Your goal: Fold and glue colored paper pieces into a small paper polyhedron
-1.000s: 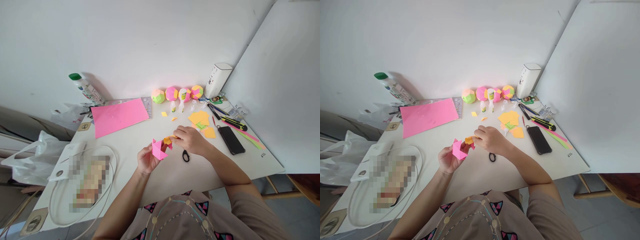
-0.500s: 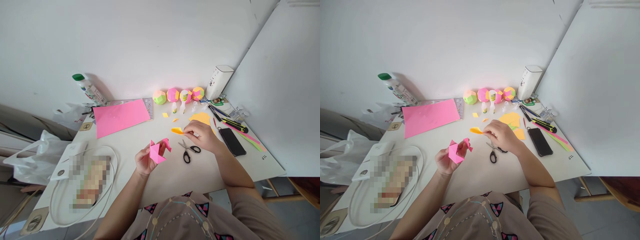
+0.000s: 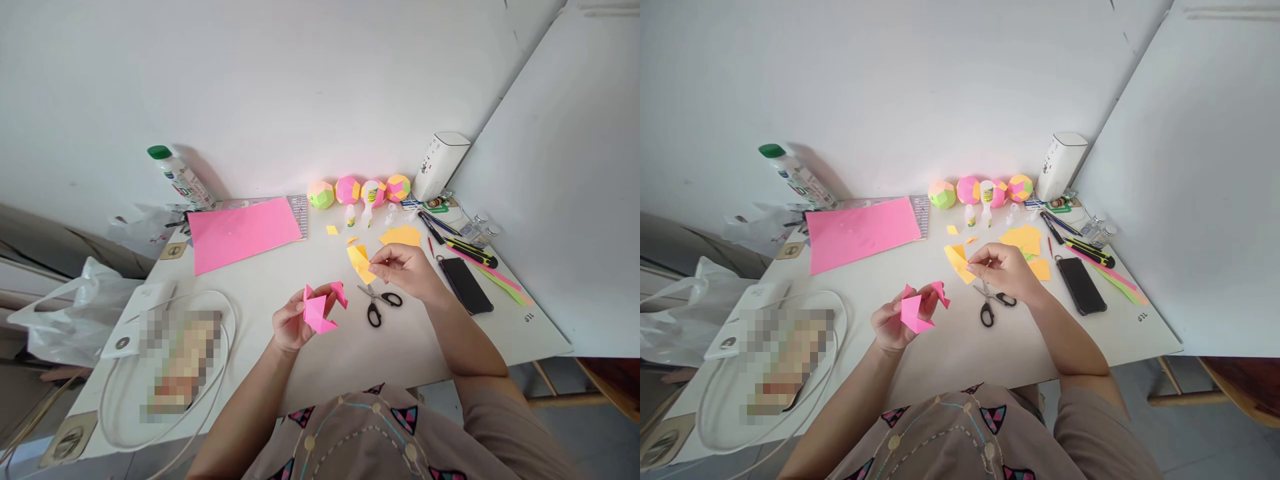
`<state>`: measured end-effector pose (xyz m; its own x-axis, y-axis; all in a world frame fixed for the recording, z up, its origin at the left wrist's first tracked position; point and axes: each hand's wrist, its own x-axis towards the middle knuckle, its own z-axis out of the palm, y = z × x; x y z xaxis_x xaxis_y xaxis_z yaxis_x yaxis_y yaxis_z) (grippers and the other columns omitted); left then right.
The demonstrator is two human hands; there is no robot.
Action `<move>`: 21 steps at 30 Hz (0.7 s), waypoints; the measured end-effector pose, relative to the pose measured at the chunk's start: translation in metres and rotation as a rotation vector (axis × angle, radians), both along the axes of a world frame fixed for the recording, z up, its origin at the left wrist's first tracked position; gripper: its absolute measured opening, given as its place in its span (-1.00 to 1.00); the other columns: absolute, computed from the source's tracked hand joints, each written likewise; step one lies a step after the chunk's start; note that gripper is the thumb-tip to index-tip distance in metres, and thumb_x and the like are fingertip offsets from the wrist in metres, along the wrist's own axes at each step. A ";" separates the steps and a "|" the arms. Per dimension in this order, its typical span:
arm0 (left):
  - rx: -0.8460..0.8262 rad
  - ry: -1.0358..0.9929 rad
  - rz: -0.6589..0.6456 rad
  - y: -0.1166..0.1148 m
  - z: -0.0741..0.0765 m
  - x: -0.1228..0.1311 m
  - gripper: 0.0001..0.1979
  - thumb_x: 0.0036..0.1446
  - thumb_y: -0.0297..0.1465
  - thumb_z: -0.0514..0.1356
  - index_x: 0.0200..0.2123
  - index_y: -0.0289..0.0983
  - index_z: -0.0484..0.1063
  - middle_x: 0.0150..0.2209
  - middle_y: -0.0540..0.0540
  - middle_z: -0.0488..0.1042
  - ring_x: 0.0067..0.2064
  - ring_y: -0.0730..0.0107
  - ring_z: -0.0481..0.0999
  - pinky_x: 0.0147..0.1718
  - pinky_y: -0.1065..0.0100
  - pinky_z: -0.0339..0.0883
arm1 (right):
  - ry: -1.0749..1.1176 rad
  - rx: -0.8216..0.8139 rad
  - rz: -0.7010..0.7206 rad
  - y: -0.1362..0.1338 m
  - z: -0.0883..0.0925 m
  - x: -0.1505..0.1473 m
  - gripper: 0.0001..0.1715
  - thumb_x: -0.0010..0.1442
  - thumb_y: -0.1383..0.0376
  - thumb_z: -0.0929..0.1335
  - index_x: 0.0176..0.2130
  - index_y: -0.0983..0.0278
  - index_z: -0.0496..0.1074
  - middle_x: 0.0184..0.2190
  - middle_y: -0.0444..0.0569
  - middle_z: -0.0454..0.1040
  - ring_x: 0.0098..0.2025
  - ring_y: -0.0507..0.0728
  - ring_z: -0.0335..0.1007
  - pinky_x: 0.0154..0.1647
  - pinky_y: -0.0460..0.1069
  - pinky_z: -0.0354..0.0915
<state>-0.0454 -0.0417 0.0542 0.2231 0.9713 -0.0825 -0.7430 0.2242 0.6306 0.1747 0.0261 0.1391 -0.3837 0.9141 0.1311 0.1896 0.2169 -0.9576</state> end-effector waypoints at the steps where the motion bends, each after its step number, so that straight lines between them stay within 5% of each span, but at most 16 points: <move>1: 0.004 0.005 -0.003 0.000 0.001 0.001 -0.72 -0.24 -0.26 0.35 -0.67 -0.25 0.32 -0.20 -0.24 0.55 -0.04 -0.02 0.47 0.20 -0.01 0.01 | 0.003 -0.022 -0.005 0.000 -0.001 0.000 -0.78 0.02 0.19 0.45 -0.43 0.30 0.45 -0.48 -0.08 0.44 -0.52 -0.02 0.29 -0.58 -0.10 0.28; 7: 0.000 0.020 -0.030 0.000 0.002 0.002 -0.76 -0.23 -0.26 0.35 -0.63 -0.26 0.38 -0.10 -0.26 0.54 -0.06 -0.04 0.49 0.19 0.02 0.01 | 0.089 -0.116 0.100 0.004 -0.004 0.000 -0.77 0.02 0.25 0.46 -0.34 0.28 0.36 -0.43 -0.15 0.35 -0.48 -0.04 0.27 -0.56 -0.12 0.30; 13: -0.003 0.015 -0.005 0.001 0.002 0.003 -0.74 -0.25 -0.25 0.36 -0.65 -0.26 0.37 -0.12 -0.27 0.54 -0.06 -0.04 0.49 0.21 0.02 -0.03 | 0.394 -0.510 0.359 0.015 -0.008 0.000 -0.64 -0.01 0.23 0.47 -0.21 0.26 0.36 -0.45 -0.15 0.37 -0.53 -0.03 0.25 -0.58 -0.08 0.26; 21: -0.001 0.016 -0.012 0.002 0.000 0.001 -0.74 -0.24 -0.24 0.35 -0.66 -0.25 0.36 -0.13 -0.25 0.54 -0.06 -0.03 0.48 0.20 0.01 -0.02 | 0.500 -0.582 0.341 0.029 -0.020 -0.001 -0.71 -0.06 0.23 0.48 -0.30 0.28 0.45 -0.46 -0.09 0.48 -0.49 0.03 0.38 -0.50 -0.04 0.35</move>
<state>-0.0443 -0.0400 0.0546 0.2333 0.9685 -0.0872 -0.7299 0.2337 0.6424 0.1740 0.0548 0.1191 -0.6736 0.7326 -0.0977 -0.2732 -0.3696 -0.8881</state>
